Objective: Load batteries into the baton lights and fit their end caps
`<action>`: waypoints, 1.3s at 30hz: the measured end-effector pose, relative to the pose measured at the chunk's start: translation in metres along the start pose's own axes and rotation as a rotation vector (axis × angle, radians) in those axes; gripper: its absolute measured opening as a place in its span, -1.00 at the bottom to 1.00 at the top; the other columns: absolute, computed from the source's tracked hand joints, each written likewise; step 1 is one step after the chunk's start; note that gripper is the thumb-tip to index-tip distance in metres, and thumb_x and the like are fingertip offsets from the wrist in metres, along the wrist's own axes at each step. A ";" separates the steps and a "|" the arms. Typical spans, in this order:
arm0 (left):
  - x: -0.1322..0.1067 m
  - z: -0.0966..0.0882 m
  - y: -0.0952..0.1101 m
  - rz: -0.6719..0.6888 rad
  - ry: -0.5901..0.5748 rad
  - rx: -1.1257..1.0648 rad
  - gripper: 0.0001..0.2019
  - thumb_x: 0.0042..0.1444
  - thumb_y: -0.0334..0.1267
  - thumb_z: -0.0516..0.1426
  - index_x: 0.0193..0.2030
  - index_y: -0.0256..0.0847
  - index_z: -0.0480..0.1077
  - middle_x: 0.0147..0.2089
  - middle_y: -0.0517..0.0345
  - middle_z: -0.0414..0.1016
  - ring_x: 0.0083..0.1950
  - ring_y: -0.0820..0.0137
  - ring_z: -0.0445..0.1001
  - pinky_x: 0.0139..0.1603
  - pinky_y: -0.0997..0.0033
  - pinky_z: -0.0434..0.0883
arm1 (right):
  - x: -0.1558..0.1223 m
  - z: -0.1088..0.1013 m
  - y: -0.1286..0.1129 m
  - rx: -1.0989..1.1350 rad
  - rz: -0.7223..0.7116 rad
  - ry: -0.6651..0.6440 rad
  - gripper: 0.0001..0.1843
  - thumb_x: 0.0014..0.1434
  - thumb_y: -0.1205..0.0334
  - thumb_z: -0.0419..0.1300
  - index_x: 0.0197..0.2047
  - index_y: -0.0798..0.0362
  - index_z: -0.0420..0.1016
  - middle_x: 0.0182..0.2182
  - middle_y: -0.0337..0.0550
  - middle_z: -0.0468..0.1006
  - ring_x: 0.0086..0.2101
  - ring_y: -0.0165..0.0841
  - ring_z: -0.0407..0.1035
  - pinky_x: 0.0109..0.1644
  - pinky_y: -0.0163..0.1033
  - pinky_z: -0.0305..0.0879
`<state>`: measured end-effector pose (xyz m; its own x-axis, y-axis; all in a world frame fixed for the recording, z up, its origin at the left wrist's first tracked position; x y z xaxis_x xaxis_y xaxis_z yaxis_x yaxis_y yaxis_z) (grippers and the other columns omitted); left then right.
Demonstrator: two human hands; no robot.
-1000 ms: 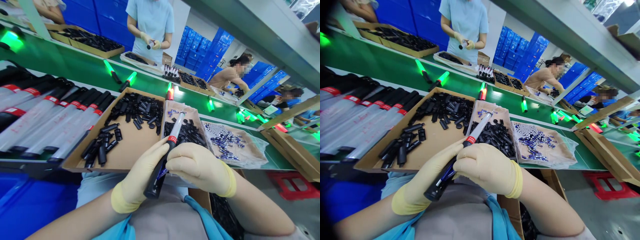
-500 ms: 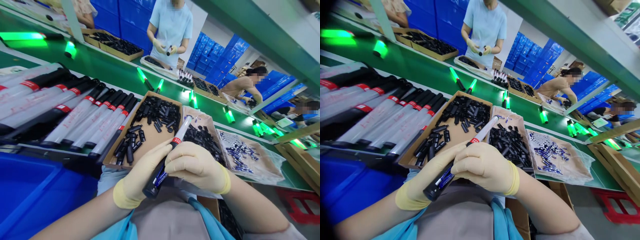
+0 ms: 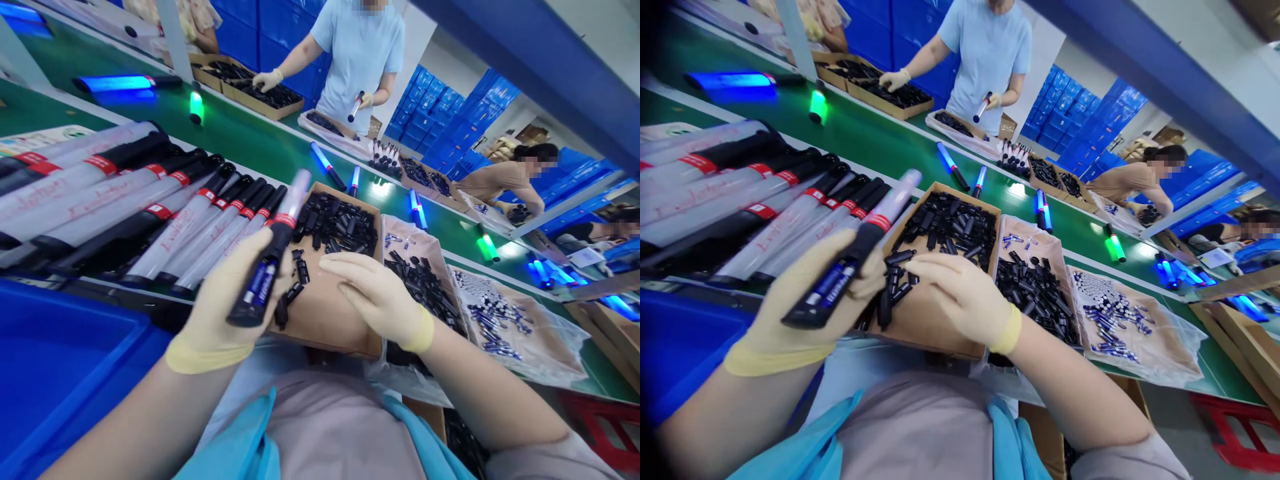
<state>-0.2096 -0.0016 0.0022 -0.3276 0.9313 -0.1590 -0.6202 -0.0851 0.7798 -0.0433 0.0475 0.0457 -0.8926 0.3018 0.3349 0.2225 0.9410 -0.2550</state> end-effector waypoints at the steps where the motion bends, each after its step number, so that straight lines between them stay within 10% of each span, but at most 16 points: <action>1: 0.002 0.000 0.009 0.016 0.015 -0.044 -0.74 0.26 -0.19 0.13 -0.47 -0.17 0.39 -0.53 0.21 0.35 -0.54 0.50 0.25 -0.56 0.55 0.31 | 0.007 0.014 0.014 -0.055 0.070 -0.124 -0.61 0.39 0.44 -0.05 0.15 0.14 0.47 0.10 0.06 0.55 0.12 -0.21 0.41 0.19 -0.05 0.36; 4: 0.003 0.001 0.024 0.047 0.036 -0.100 -0.70 0.32 -0.24 0.06 -0.46 -0.23 0.35 -0.55 0.18 0.32 -0.55 0.52 0.23 -0.58 0.57 0.25 | 0.022 0.065 0.042 -0.197 0.098 -0.511 -0.64 0.36 0.43 0.01 0.11 0.12 0.52 0.08 0.05 0.54 0.00 -0.14 0.47 0.03 -0.04 0.41; 9: 0.001 0.003 0.012 0.020 -0.009 -0.075 -0.74 0.31 -0.27 0.04 -0.43 -0.23 0.34 -0.57 0.17 0.28 -0.57 0.49 0.23 -0.59 0.55 0.25 | 0.035 0.098 0.052 -0.237 0.084 -0.532 -0.66 0.37 0.44 -0.04 0.04 0.19 0.50 0.11 0.16 0.46 -0.07 -0.10 0.47 -0.04 -0.02 0.35; 24: 0.006 0.013 -0.007 -0.029 -0.022 0.005 -0.78 0.20 -0.16 0.18 -0.41 -0.21 0.40 -0.50 0.17 0.34 -0.56 0.51 0.26 -0.61 0.56 0.29 | 0.000 0.053 0.090 -0.131 0.576 -0.466 -0.75 0.24 0.49 0.10 -0.07 0.09 0.49 -0.09 0.02 0.58 -0.10 -0.18 0.49 -0.05 -0.17 0.31; 33: 0.003 0.014 -0.006 -0.034 -0.011 -0.009 -0.81 0.21 -0.17 0.18 -0.35 -0.23 0.40 -0.52 0.18 0.35 -0.57 0.51 0.25 -0.60 0.56 0.28 | 0.017 0.068 0.083 -0.040 0.599 -0.416 -0.76 0.17 0.49 0.23 -0.06 0.21 0.49 0.00 0.21 0.53 0.03 -0.11 0.44 0.14 -0.05 0.31; 39: 0.000 0.018 -0.025 -0.112 -0.015 0.105 -0.74 0.24 -0.04 0.19 -0.17 -0.22 0.47 -0.47 0.21 0.41 -0.54 0.53 0.30 -0.57 0.61 0.30 | 0.000 0.031 0.059 0.437 0.591 -0.178 -0.59 0.19 0.44 0.21 0.12 0.09 0.36 -0.04 -0.09 0.55 -0.12 -0.38 0.50 0.01 -0.24 0.45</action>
<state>-0.1816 0.0066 -0.0065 -0.2495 0.9380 -0.2407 -0.5742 0.0569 0.8168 -0.0425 0.0983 0.0028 -0.7307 0.6735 -0.1112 0.5413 0.4724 -0.6955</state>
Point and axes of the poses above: each hand's wrist, its own x-axis towards the middle knuckle, its own z-axis out of the palm, y = z × x, the point moved 5 cm from there along x, towards the middle knuckle
